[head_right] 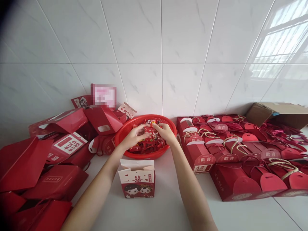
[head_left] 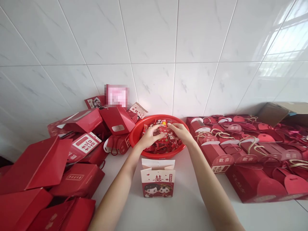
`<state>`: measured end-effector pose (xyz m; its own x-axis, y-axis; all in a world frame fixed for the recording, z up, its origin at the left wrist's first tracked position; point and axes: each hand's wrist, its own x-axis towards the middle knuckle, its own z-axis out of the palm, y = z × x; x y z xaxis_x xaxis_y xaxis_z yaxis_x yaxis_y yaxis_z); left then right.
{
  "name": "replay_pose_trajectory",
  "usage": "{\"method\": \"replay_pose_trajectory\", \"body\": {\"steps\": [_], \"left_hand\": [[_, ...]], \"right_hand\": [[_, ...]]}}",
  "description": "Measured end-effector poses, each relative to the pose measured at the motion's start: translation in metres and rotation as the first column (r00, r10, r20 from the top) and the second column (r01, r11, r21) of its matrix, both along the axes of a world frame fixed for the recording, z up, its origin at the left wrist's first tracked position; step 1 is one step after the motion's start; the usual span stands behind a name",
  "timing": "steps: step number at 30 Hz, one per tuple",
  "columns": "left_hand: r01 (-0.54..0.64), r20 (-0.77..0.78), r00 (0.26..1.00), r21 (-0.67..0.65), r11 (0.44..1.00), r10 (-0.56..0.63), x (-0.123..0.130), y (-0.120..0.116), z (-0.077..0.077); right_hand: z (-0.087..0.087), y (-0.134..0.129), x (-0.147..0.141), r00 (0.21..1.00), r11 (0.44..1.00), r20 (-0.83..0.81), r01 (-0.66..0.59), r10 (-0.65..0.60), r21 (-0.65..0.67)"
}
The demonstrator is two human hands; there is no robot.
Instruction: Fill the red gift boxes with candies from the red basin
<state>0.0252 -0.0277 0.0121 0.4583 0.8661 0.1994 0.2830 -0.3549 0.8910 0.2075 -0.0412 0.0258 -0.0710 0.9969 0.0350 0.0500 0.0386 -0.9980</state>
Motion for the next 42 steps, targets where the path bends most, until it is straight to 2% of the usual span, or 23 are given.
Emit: {"method": "replay_pose_trajectory", "body": {"steps": [4,6,10,14,19,23,31,35,42], "left_hand": [[-0.055,-0.030,0.998,0.095,0.994,0.058,-0.005,0.002,-0.007],[-0.056,-0.073,0.995,0.104,0.993,0.063,-0.006,0.004,-0.011],[-0.040,-0.158,0.986,0.036,0.999,0.045,-0.005,0.008,-0.016],[0.036,-0.165,0.986,0.035,0.999,-0.030,-0.003,0.006,-0.016],[0.028,-0.225,0.974,0.060,0.998,-0.014,-0.001,0.000,-0.011],[0.027,-0.194,0.981,0.059,0.998,-0.015,-0.003,0.001,-0.013],[-0.066,-0.125,0.989,0.101,0.993,0.079,-0.005,0.001,-0.012],[-0.112,-0.074,0.990,0.142,0.984,0.123,-0.005,0.002,-0.012],[-0.143,0.039,0.990,0.168,0.975,0.138,-0.004,0.002,-0.012]], "right_hand": [[-0.002,0.004,0.000,0.998,0.990,-0.065,0.005,-0.014,-0.139],[-0.005,0.006,0.000,0.997,0.987,-0.079,0.000,-0.013,-0.161],[-0.013,0.010,-0.003,0.996,0.993,-0.084,-0.023,0.013,-0.119],[-0.018,0.011,-0.011,1.000,0.995,0.006,0.009,-0.008,-0.100],[-0.014,0.005,-0.025,0.987,0.998,0.150,0.054,-0.057,0.026],[-0.010,0.001,-0.027,0.980,1.000,0.194,0.031,-0.029,-0.004],[-0.003,0.001,-0.008,0.994,0.993,-0.087,-0.078,0.070,-0.094],[-0.001,-0.001,-0.002,0.989,0.993,-0.114,-0.101,0.093,-0.068],[-0.006,0.000,-0.001,0.983,0.990,-0.124,-0.131,0.137,0.052]]}}
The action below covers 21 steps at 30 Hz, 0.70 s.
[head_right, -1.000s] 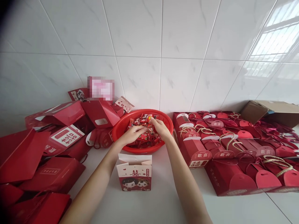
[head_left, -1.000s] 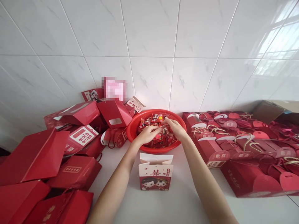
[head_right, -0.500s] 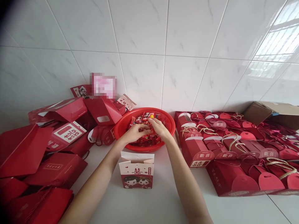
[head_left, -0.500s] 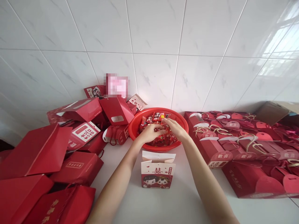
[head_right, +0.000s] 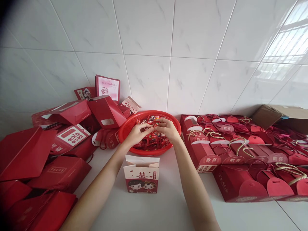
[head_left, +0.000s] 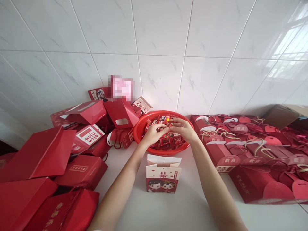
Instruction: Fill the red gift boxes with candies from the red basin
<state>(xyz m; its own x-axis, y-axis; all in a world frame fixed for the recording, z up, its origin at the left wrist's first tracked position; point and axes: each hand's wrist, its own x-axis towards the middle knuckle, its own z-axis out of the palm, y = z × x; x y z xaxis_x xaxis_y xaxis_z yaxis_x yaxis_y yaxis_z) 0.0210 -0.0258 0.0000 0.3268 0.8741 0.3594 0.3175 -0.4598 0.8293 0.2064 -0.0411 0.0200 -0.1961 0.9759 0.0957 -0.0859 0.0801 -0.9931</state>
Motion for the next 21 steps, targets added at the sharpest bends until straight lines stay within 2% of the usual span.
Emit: {"method": "replay_pose_trajectory", "body": {"steps": [9,14,21], "left_hand": [[0.058,0.079,0.995,-0.049,0.997,-0.054,-0.0020,-0.0013,0.0031],[0.007,0.195,0.981,-0.078,0.997,0.009,-0.0022,-0.0030,0.0070],[-0.011,0.184,0.983,-0.083,0.996,0.026,-0.0030,-0.0015,0.0045]], "right_hand": [[0.0044,-0.0013,0.0034,0.995,0.994,-0.001,-0.100,0.100,0.051],[0.0073,-0.0038,0.0089,0.995,0.994,0.014,-0.104,0.103,0.030],[0.0084,-0.0049,0.0077,0.994,0.994,0.010,-0.113,0.113,0.006]]}}
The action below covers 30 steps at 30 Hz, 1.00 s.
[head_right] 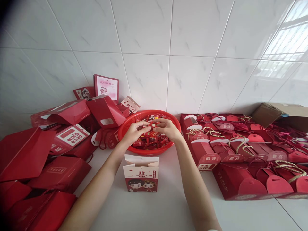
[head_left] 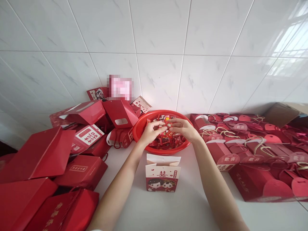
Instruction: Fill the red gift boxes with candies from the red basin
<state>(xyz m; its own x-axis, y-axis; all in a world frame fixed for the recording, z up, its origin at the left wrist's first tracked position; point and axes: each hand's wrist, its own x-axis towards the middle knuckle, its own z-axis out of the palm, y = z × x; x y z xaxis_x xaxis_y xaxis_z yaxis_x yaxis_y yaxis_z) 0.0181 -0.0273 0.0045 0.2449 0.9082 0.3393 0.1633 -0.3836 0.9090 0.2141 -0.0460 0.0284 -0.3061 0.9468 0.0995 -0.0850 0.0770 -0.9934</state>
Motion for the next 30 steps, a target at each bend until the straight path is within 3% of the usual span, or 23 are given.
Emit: {"method": "replay_pose_trajectory", "body": {"steps": [12,17,20,24,30], "left_hand": [[-0.091,0.113,0.990,0.054,0.994,0.084,0.000,0.003,-0.001],[-0.066,0.115,0.992,0.134,0.989,0.051,0.001,0.001,0.001],[-0.067,0.084,0.995,0.195,0.979,0.052,0.001,0.000,0.003],[-0.069,0.009,0.998,0.216,0.974,0.069,0.002,-0.003,0.005],[-0.082,-0.034,0.995,0.260,0.962,0.094,0.001,-0.004,0.006]], "right_hand": [[-0.004,0.004,-0.003,0.997,0.992,-0.013,0.073,-0.075,-0.102],[-0.009,0.010,-0.008,0.981,0.988,-0.189,0.004,-0.033,-0.154],[-0.010,0.012,-0.014,0.944,0.965,-0.317,0.006,-0.093,-0.264],[-0.007,0.013,-0.020,0.923,0.925,-0.359,-0.006,-0.141,-0.381],[-0.004,0.005,-0.020,0.959,0.971,-0.276,0.001,-0.069,-0.239]]}}
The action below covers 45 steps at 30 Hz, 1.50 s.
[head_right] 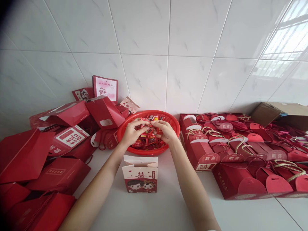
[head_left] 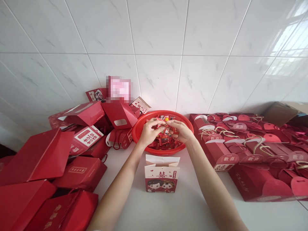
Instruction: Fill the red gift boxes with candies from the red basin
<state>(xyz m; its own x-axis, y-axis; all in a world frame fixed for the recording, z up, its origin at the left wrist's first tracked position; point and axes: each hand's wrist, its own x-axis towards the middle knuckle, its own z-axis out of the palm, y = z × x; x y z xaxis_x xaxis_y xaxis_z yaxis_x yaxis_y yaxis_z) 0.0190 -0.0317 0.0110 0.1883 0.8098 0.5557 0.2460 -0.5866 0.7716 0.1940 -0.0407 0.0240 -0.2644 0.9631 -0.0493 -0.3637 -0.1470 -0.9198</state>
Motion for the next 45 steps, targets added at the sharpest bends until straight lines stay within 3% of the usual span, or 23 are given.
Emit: {"method": "replay_pose_trajectory", "body": {"steps": [5,12,18,30,45], "left_hand": [[-0.013,0.009,1.000,-0.010,1.000,0.013,0.000,-0.001,0.003],[0.037,0.096,0.995,-0.218,0.975,-0.016,0.001,-0.003,0.007],[0.076,0.055,0.996,-0.208,0.975,-0.066,0.001,-0.006,0.009],[0.068,0.035,0.997,-0.135,0.989,-0.064,-0.001,-0.009,0.013],[0.028,0.144,0.989,-0.096,0.995,-0.014,0.005,-0.018,0.019]], "right_hand": [[0.003,-0.007,0.000,0.994,0.989,0.081,0.061,-0.072,0.134],[0.006,-0.011,-0.001,0.970,0.951,0.191,0.085,-0.147,0.297],[0.010,-0.016,-0.001,0.942,0.919,0.256,0.107,-0.215,0.378],[0.012,-0.014,0.002,0.956,0.945,0.243,0.079,-0.162,0.318],[0.012,-0.014,-0.002,0.997,0.968,0.033,0.064,-0.074,0.244]]}}
